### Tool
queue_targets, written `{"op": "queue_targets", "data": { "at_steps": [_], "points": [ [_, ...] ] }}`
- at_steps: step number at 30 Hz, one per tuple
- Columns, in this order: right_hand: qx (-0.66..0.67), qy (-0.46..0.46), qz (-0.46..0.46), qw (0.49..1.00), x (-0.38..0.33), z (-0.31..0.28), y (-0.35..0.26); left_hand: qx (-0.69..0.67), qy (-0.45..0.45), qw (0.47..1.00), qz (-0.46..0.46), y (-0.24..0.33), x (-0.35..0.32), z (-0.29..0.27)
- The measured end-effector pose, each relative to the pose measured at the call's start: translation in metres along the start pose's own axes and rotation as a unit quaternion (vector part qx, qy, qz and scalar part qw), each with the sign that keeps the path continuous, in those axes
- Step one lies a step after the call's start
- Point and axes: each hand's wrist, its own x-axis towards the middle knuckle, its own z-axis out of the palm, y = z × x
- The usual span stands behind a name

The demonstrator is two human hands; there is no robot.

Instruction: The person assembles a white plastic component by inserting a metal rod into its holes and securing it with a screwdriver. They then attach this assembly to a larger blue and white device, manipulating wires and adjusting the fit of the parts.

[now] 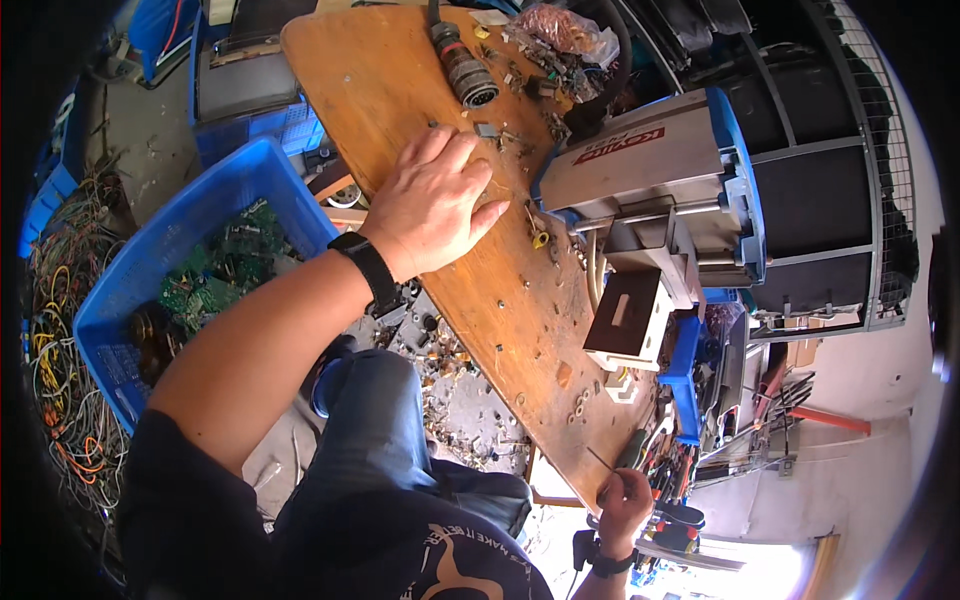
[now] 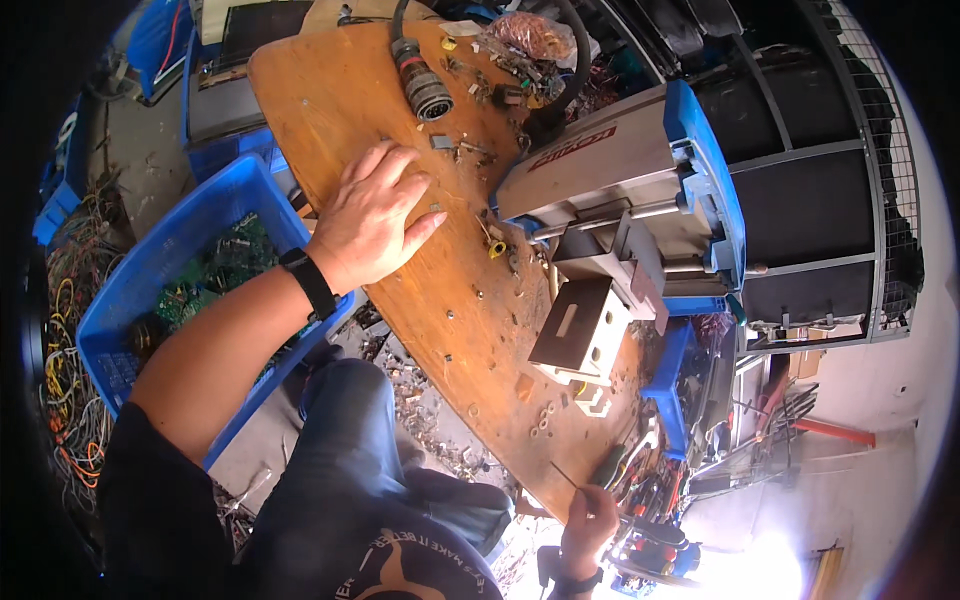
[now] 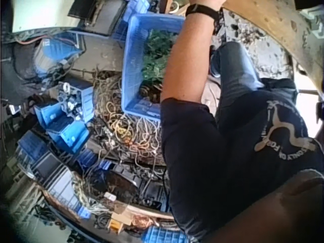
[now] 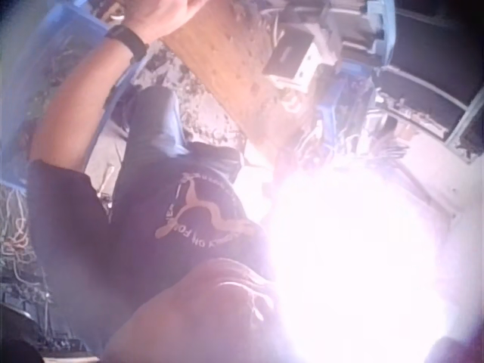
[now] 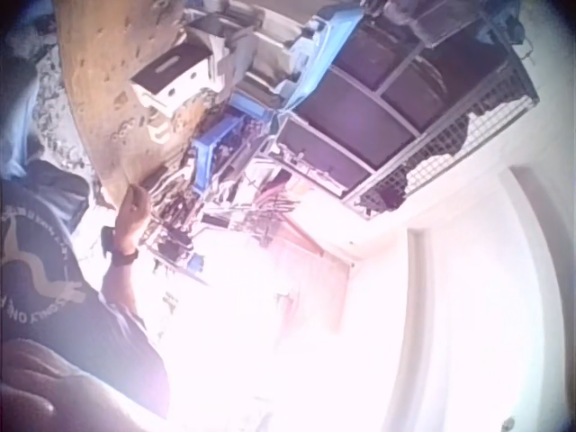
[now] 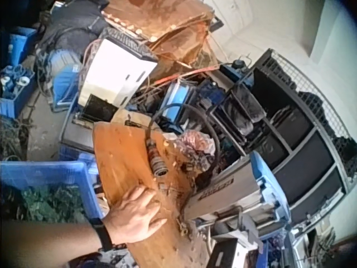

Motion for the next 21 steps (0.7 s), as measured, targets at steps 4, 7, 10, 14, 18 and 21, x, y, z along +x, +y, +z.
{"op": "queue_targets", "data": {
  "at_steps": [4, 7, 10, 14, 18, 21],
  "points": [
    [-0.014, 0.009, -0.007, 1.000, 0.000, 0.002, -0.010, 0.008, -0.017, 1.000, -0.002, 0.002, 0.001, 0.000],
    [0.027, 0.009, 0.031, 0.999, -0.003, 0.001, -0.022, 0.015, 0.006, 1.000, 0.024, 0.003, -0.001, 0.001],
    [0.054, 0.019, 0.053, 0.997, -0.012, 0.000, -0.021, 0.038, -0.003, 0.999, 0.034, 0.005, -0.001, -0.002],
    [0.041, 0.032, 0.032, 0.998, -0.022, -0.005, -0.020, 0.103, -0.021, 0.993, 0.049, 0.010, 0.005, -0.002],
    [0.093, 0.059, 0.057, 0.992, -0.038, -0.011, -0.013, 0.079, -0.044, 0.994, 0.058, 0.037, 0.010, -0.012],
    [0.116, 0.086, 0.049, 0.988, -0.048, -0.010, 0.001, -0.041, -0.045, 0.989, 0.134, 0.087, 0.015, -0.024]
  ]
}}
